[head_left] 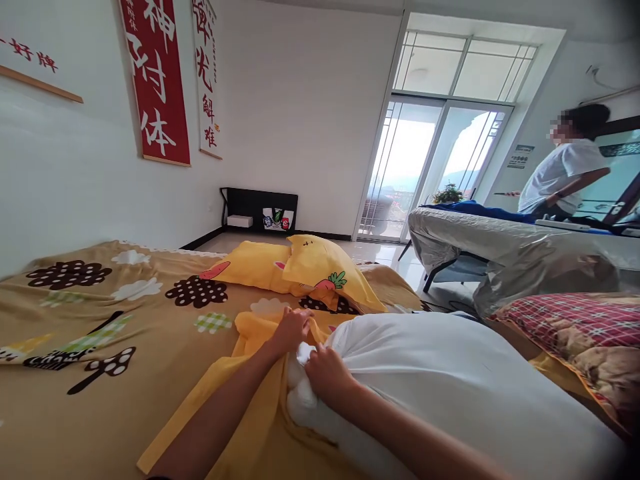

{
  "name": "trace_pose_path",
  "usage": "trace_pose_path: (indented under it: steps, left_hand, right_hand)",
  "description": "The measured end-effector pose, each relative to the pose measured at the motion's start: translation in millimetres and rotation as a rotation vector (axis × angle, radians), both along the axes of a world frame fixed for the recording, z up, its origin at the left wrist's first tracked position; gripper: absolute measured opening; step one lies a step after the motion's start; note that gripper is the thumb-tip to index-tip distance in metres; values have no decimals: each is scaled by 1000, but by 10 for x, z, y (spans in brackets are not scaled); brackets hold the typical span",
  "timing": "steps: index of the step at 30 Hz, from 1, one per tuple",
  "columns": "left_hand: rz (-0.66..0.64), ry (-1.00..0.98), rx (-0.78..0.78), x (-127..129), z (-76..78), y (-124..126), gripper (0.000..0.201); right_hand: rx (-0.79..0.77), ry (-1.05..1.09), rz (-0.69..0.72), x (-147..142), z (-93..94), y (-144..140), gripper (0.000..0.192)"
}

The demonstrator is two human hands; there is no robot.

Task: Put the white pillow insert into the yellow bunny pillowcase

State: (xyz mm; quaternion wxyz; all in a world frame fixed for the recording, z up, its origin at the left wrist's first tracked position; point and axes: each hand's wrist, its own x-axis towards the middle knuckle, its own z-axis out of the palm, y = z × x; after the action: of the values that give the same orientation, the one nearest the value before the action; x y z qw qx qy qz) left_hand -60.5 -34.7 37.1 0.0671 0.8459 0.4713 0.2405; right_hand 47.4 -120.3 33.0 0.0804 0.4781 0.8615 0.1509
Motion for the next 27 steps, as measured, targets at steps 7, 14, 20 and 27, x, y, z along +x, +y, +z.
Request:
trace_pose_path:
  steps: [7, 14, 20, 27]
  left_hand:
    - [83, 75, 84, 124, 18, -188, 30]
    - [260, 220, 123, -336, -246, -514, 45]
    - [319, 200, 178, -454, -656, -781, 51]
    - [-106, 183, 472, -619, -941, -924, 20]
  right_hand:
    - [-180, 83, -60, 188, 232, 471, 39]
    - [-221, 243, -129, 201, 249, 286, 68]
    - [332, 317, 178, 250, -471, -785, 54]
    - [686, 285, 328, 770, -977, -1373, 44]
